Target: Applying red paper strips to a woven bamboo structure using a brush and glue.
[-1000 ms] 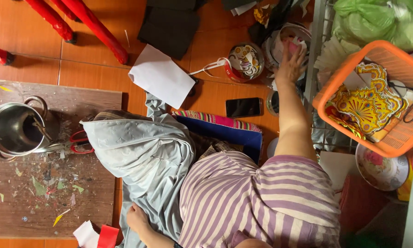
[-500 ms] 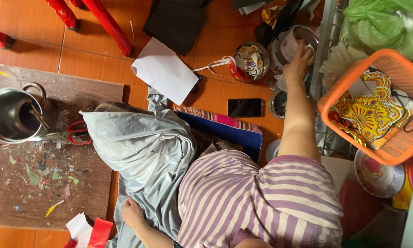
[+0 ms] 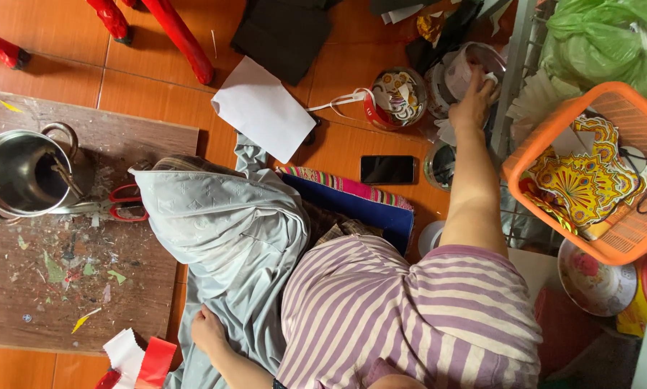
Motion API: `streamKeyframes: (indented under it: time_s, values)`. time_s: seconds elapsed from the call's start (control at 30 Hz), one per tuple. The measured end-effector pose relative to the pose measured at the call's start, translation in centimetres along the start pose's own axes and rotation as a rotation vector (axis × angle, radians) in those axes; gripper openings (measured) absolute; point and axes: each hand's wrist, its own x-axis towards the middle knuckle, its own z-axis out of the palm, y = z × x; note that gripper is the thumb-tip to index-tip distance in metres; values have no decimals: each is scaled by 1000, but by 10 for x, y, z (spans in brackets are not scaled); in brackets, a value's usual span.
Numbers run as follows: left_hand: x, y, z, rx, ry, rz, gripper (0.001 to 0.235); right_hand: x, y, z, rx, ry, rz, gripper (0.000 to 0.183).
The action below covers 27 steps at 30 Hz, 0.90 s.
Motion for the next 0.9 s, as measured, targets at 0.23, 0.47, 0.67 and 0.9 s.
streamKeyframes:
  time_s: [0.23,0.47,0.67,0.9]
  values:
    - [-2,3,-2,-24,2,-14,49,3,4,-5,146,-20,21,106]
    - [-4,3,-2,-24,14,2,50,4,13,19,-32,-67,9,104]
    - [2,1,3,-11,20,16,52,-5,10,16,-45,-25,-77,96]
    - [-8,9,-7,-36,-7,-20,52,-10,-29,20,6,122,-50,78]
